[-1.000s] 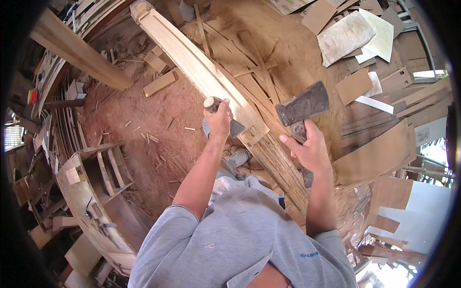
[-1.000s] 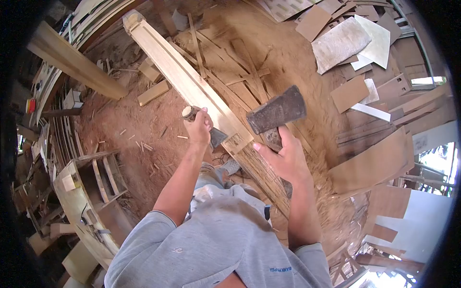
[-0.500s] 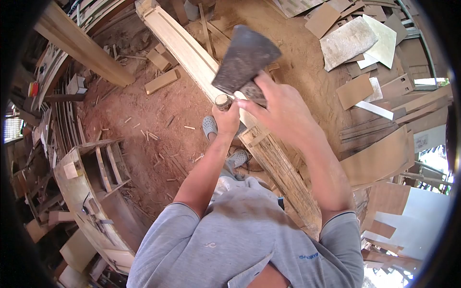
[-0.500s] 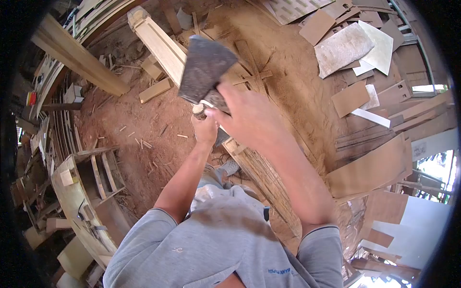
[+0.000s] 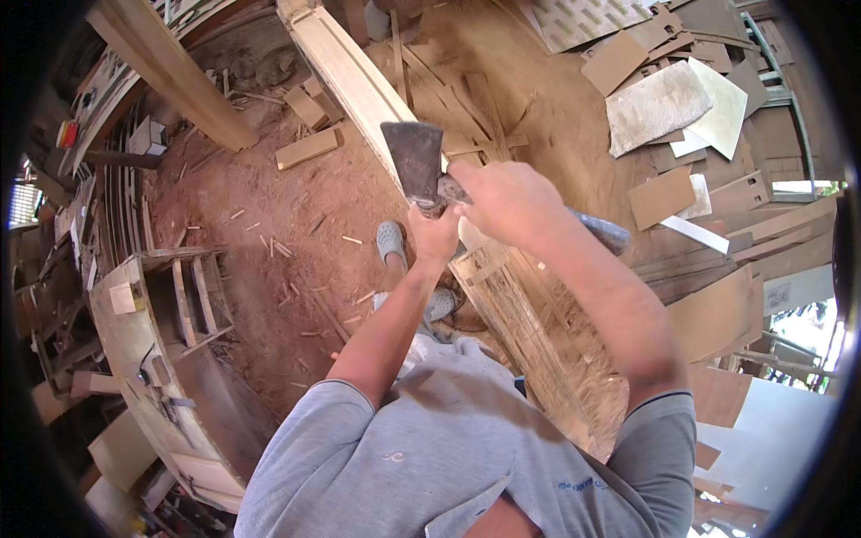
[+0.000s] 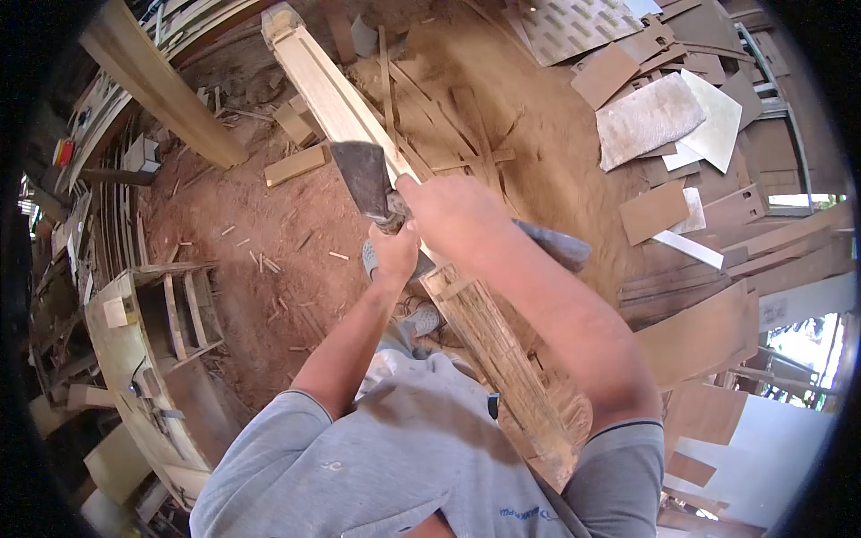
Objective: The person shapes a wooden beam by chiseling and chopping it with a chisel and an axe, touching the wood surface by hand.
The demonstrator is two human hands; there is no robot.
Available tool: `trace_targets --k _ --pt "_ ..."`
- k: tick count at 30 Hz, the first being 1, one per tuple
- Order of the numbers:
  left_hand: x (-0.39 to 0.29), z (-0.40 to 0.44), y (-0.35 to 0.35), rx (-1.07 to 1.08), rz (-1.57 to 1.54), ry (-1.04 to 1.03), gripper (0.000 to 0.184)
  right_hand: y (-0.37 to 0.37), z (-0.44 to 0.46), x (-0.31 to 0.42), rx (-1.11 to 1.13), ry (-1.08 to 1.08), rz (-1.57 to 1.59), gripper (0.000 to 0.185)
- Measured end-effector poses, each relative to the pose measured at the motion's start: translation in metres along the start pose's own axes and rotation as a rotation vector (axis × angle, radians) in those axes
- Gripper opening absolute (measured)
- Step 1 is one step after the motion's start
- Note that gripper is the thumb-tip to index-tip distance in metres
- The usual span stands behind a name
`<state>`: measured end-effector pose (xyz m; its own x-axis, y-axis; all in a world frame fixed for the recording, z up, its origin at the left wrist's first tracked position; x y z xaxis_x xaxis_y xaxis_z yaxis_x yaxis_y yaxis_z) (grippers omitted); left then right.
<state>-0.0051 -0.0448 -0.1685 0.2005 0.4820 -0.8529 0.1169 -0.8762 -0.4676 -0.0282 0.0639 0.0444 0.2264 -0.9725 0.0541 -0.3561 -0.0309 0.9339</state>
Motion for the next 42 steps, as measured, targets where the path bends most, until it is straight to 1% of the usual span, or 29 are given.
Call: trace_targets --k 1,3,5,6,8,9,11,13,14,15,17,20,22,24,25,26,28,30,31,32,33,34,35,36,38,39,40,41,42 --pt "0.000 0.001 0.000 -0.014 0.000 0.012 0.009 0.013 0.001 -0.001 -0.011 -0.004 -0.006 0.039" --pt "0.002 0.004 0.002 -0.022 0.053 0.015 0.010 0.056 -0.004 0.002 -0.186 -0.037 -0.022 0.031" --pt "-0.001 0.000 0.001 -0.039 0.153 0.000 0.013 0.101 -0.009 -0.004 -0.726 0.073 0.091 0.038" --pt "-0.001 -0.002 0.000 -0.038 0.153 -0.023 0.013 0.122 -0.012 -0.007 -0.864 0.062 0.172 0.040" --pt "-0.002 -0.002 -0.003 -0.037 0.147 -0.079 0.018 0.171 -0.031 -0.010 -0.826 0.246 0.661 0.040" --pt "-0.003 -0.002 -0.004 -0.035 0.150 -0.088 0.018 0.195 -0.040 -0.011 -0.801 0.332 0.899 0.043" --pt "-0.006 -0.003 -0.006 -0.028 0.159 -0.107 0.017 0.167 -0.025 -0.010 -1.064 0.274 0.670 0.036" --pt "-0.004 -0.002 -0.003 0.000 0.165 -0.079 0.014 0.097 -0.013 0.003 -0.895 -0.072 0.264 0.034" --pt "-0.004 -0.003 -0.002 0.016 0.171 -0.064 0.013 0.046 -0.008 0.000 -0.502 -0.046 0.063 0.026" --pt "-0.011 -0.005 -0.008 -0.025 0.116 -0.127 0.013 -0.007 -0.007 -0.003 -0.129 0.053 -0.144 0.022" --pt "-0.029 -0.007 -0.025 -0.111 0.005 -0.256 0.012 -0.007 -0.016 0.012 0.048 -0.009 0.020 0.018" --pt "0.000 -0.004 -0.010 -0.061 0.048 -0.100 0.011 0.024 -0.003 0.007 0.008 0.031 -0.045 0.029" --pt "0.001 -0.003 -0.008 -0.043 0.107 -0.129 0.010 0.072 -0.005 0.014 -0.118 -0.040 0.067 0.029" --pt "-0.003 -0.010 -0.007 -0.011 0.214 -0.118 0.010 0.119 -0.008 0.008 -0.518 -0.076 0.182 0.035" --pt "-0.001 -0.011 -0.009 -0.055 0.188 -0.107 0.010 0.148 -0.012 0.004 -0.707 -0.053 0.217 0.033" --pt "-0.001 -0.013 -0.010 -0.055 0.184 -0.106 0.011 0.171 -0.017 0.002 -0.901 -0.024 0.247 0.033" --pt "-0.005 -0.013 -0.012 -0.058 0.172 -0.116 0.015 0.179 -0.029 0.005 -0.952 -0.128 0.452 0.026" --pt "0.003 -0.011 -0.007 -0.050 0.170 -0.098 0.009 0.121 -0.022 0.009 -1.028 -0.104 0.383 0.020" --pt "0.005 -0.011 -0.007 -0.044 0.168 -0.090 0.008 0.092 -0.019 0.011 -1.066 -0.095 0.347 0.019" --pt "-0.002 -0.014 -0.011 -0.053 0.113 -0.105 0.008 0.047 -0.016 0.007 -0.452 -0.168 0.193 0.021" --pt "-0.017 -0.016 -0.019 -0.065 0.054 -0.129 0.008 -0.003 -0.023 0.007 0.155 -0.090 -0.072 0.036" --pt "-0.026 -0.020 -0.021 -0.082 0.003 -0.150 0.008 -0.011 -0.023 0.009 0.134 -0.070 -0.040 0.034" --pt "-0.012 -0.018 -0.017 -0.070 -0.012 -0.184 0.010 -0.019 -0.022 0.010 0.109 -0.066 -0.001 0.032" --pt "-0.007 -0.009 -0.019 -0.061 0.012 -0.189 0.010 -0.007 -0.016 0.007 0.061 -0.029 -0.016 0.031" --pt "0.004 -0.019 -0.009 -0.056 0.091 -0.145 0.009 0.019 -0.018 0.011 0.012 0.040 -0.004 0.030" --pt "0.001 -0.019 -0.009 -0.054 0.183 -0.102 0.009 0.046 -0.017 0.019 -0.013 -0.022 0.024 0.030" --pt "-0.001 -0.018 -0.009 -0.048 0.183 -0.107 0.009 0.078 -0.015 0.024 -0.044 -0.087 0.048 0.030" --pt "-0.001 -0.020 -0.009 -0.042 0.184 -0.107 0.009 0.110 -0.019 0.023 -0.393 -0.060 0.042 0.032" --pt "0.000 -0.024 -0.008 -0.035 0.185 -0.105 0.010 0.129 -0.023 0.020 -0.606 -0.052 0.090 0.034"
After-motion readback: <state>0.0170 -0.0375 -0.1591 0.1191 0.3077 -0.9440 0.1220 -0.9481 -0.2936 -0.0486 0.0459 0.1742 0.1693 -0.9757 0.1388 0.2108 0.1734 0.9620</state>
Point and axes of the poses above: each hand's wrist, its own z-axis towards the middle knuckle, its own y-axis out of the back of the hand, x = y × z, the point moved 3 cm from there along z, towards the middle knuckle, and after that the axes turned 12 degrees about -z, right-handed, at the moved point
